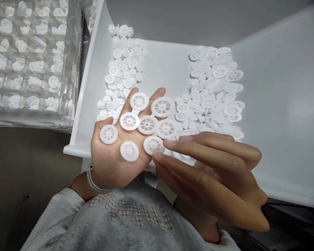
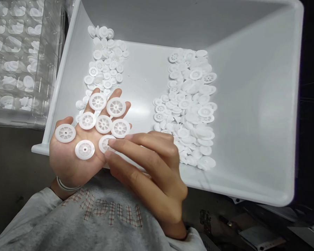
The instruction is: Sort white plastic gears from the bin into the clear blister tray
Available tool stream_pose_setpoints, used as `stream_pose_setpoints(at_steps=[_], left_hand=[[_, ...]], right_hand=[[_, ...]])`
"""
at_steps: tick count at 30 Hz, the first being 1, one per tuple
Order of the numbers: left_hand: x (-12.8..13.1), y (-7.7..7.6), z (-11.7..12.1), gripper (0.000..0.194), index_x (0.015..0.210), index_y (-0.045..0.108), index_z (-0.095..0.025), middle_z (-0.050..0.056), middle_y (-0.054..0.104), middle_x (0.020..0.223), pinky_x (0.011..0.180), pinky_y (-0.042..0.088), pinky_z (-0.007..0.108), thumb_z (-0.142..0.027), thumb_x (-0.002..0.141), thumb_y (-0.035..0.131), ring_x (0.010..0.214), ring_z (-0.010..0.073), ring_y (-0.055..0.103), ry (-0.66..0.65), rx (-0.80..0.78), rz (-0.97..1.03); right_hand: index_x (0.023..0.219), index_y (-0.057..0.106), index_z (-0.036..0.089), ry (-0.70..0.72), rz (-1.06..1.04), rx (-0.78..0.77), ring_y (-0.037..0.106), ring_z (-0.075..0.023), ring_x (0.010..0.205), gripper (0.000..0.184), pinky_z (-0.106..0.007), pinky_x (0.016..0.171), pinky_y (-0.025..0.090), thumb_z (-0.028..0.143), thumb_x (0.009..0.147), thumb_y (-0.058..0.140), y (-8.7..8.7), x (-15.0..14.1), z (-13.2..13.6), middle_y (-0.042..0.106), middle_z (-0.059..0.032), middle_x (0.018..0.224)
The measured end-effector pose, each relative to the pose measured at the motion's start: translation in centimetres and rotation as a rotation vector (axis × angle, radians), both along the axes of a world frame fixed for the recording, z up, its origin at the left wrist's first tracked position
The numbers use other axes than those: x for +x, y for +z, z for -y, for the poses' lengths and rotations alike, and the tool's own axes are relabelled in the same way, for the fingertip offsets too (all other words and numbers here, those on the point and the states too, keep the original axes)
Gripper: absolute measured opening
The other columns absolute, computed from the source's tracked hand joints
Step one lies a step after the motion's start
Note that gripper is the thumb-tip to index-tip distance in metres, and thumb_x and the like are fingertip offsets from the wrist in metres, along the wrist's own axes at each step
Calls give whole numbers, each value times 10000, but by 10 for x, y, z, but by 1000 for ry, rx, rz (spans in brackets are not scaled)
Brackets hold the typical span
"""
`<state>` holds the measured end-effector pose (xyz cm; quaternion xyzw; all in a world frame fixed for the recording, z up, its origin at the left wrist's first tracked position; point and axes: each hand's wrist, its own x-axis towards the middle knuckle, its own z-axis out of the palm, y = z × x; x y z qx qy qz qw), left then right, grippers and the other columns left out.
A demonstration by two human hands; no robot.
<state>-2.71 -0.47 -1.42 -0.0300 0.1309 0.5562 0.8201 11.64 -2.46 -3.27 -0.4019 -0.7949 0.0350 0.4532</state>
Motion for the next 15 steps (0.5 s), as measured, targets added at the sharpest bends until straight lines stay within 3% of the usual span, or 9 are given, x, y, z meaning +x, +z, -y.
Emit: stream_pose_setpoints(at_steps=[2,7,10,15], left_hand=[[0,-1,0,518,1357,474,-299,-10,631,1277,1123,432,492,-390,887,275,1362,249,488,4,15,-19],[0,1,-1,513,1355,453,-303,-3,619,1305,1051,501,436,-396,877,291,1322,234,530,-7,-5,-78],[0,2,-2,505,1339,468,-297,-4,621,1301,1018,516,400,-403,885,271,1289,220,557,-9,-10,-72],[0,3,-2,479,1284,505,-274,-6,647,1257,985,521,327,-398,880,282,1224,183,601,-4,-26,-61]], right_hand=[[898,687,227,49,38,141,612,-199,837,118,-379,648,516,201,893,572,2,0,-8,688,-23,1038],[938,651,183,14,108,9,608,-239,905,111,-411,731,520,144,834,659,9,-1,-9,662,-72,1028],[889,656,211,-22,49,41,602,-230,887,86,-399,706,511,139,858,620,8,-4,-8,663,-54,1003],[804,663,183,32,-9,109,595,-228,869,142,-390,651,481,102,866,564,2,-7,-13,670,-81,991]])
